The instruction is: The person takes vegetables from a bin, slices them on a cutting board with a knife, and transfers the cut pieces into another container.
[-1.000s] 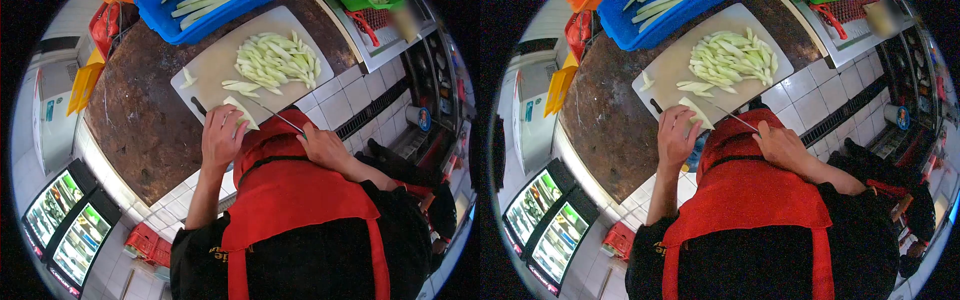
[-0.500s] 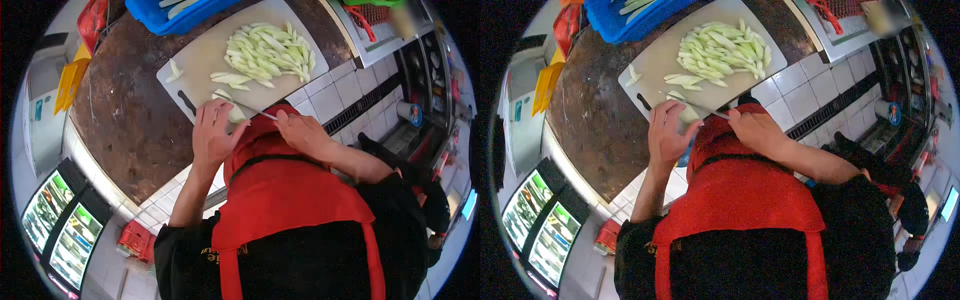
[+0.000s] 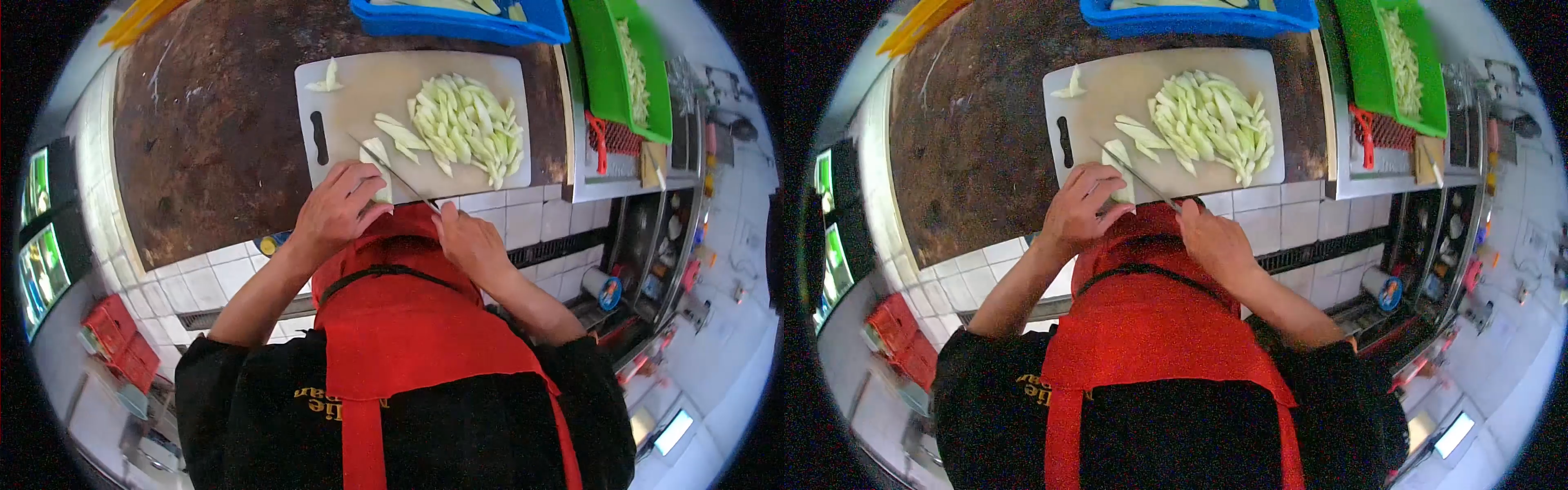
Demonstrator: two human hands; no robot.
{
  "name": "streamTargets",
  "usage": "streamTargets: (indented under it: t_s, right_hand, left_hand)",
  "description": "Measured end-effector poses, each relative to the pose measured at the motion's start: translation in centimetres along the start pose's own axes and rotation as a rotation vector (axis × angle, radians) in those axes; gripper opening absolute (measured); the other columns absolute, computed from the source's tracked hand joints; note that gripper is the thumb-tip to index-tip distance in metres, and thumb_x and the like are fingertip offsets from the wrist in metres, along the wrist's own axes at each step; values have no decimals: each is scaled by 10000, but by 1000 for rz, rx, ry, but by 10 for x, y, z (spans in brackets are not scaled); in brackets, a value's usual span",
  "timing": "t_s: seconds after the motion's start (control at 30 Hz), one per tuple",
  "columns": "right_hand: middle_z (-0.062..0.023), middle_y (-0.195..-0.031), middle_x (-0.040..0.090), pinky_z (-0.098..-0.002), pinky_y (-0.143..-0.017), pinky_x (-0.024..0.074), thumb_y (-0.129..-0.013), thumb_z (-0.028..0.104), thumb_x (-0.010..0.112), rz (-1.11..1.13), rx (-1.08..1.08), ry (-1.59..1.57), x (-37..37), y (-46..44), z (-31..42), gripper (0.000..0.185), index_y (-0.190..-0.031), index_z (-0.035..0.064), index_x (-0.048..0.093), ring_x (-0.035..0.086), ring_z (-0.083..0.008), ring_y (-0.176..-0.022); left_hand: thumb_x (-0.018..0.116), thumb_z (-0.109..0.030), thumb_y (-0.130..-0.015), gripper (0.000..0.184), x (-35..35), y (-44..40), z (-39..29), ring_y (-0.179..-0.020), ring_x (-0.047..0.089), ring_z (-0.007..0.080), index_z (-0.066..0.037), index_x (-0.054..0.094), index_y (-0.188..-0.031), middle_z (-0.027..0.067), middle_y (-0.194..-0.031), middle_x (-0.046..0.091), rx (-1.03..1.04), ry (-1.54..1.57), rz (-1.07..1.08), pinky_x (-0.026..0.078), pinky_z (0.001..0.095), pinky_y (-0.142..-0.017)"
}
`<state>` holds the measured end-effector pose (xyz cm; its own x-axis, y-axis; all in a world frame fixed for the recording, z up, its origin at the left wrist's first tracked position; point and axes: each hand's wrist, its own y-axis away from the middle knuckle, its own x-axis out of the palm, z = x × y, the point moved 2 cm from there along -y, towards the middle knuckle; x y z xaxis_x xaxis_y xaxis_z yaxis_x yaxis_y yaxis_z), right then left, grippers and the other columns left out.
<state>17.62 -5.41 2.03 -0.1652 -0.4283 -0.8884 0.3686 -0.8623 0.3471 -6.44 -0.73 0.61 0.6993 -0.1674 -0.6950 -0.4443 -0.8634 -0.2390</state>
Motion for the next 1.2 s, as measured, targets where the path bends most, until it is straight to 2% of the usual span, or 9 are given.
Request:
streamTargets:
  t_s: [0.2, 0.27, 0.4, 0.47, 0.6, 0.77, 1.0, 1.07, 1.2]
  right_hand:
    - [-194, -684, 646, -508, -523, 538, -1040, 277, 503, 134, 10, 50, -1, 14, -9, 246, -961, 46, 478, 673, -405, -613]
    - [-199, -698, 649, -519, -524, 535, -1036, 280, 514, 45, -40, 60, 8, -10, -6, 247, -967, 45, 480, 675, -406, -620]
    - [-200, -701, 652, -522, -533, 539, -1037, 275, 509, 61, -77, 57, -22, 9, -2, 241, -968, 46, 480, 675, -406, -621]
    - [-217, -683, 645, -523, -508, 514, -1026, 267, 547, 135, -17, 32, -13, 24, -7, 266, -933, 31, 466, 659, -413, -596]
    - [-230, -702, 650, -543, -528, 515, -1024, 263, 548, 48, -85, -16, -2, -6, -5, 266, -938, 26, 462, 660, -428, -611]
    - [-242, -725, 650, -543, -550, 518, -1025, 254, 541, 228, -24, 9, -14, 26, -12, 266, -941, 16, 459, 652, -450, -629]
    - [-263, -764, 663, -560, -566, 518, -1030, 261, 529, 125, -65, -71, -19, 1, -3, 267, -945, 19, 458, 653, -467, -642]
    - [-266, -755, 663, -561, -560, 518, -1030, 261, 530, 239, -35, -8, -22, 24, -6, 271, -941, 15, 458, 656, -465, -641]
    - [-257, -726, 661, -562, -551, 514, -1022, 255, 546, 203, 19, -70, 5, 2, -7, 272, -940, 11, 457, 659, -459, -639]
  left_hand:
    - [815, -186, -780, 331, 0, 2, 1, -1064, 606, 344, -39, 676, -1041, 116, -1135, 638, 6, 50, -19, 530, 425, -910]
    - [816, -175, -774, 312, 1, 2, 1, -1048, 615, 329, -42, 678, -1020, 106, -1113, 640, 19, 34, -22, 535, 413, -898]
    - [820, -163, -760, 303, 2, 5, 0, -1023, 623, 317, -46, 678, -1001, 92, -1077, 643, -5, 39, -45, 540, 403, -881]
    - [777, -167, -796, 239, 5, 8, -3, -1030, 616, 273, -49, 654, -964, 64, -1056, 628, 50, -3, -84, 542, 375, -865]
    - [807, -152, -767, 253, 6, 9, -2, -973, 634, 304, -51, 679, -960, 79, -1037, 645, 42, 11, -99, 550, 396, -844]
    - [792, -142, -780, 217, 13, 16, -3, -944, 639, 291, -64, 681, -949, 61, -1011, 651, 67, 11, -92, 559, 382, -818]
    - [789, -112, -798, 200, 15, 18, -5, -958, 643, 281, -77, 692, -969, 49, -1014, 661, 46, 0, -147, 567, 382, -818]
    - [800, -108, -790, 220, 16, 23, -7, -970, 643, 282, -70, 688, -975, 50, -1018, 661, 43, 11, -145, 569, 381, -825]
    - [810, -111, -780, 240, 24, 29, -7, -975, 645, 287, -65, 689, -983, 52, -1024, 666, 82, 19, -136, 570, 380, -826]
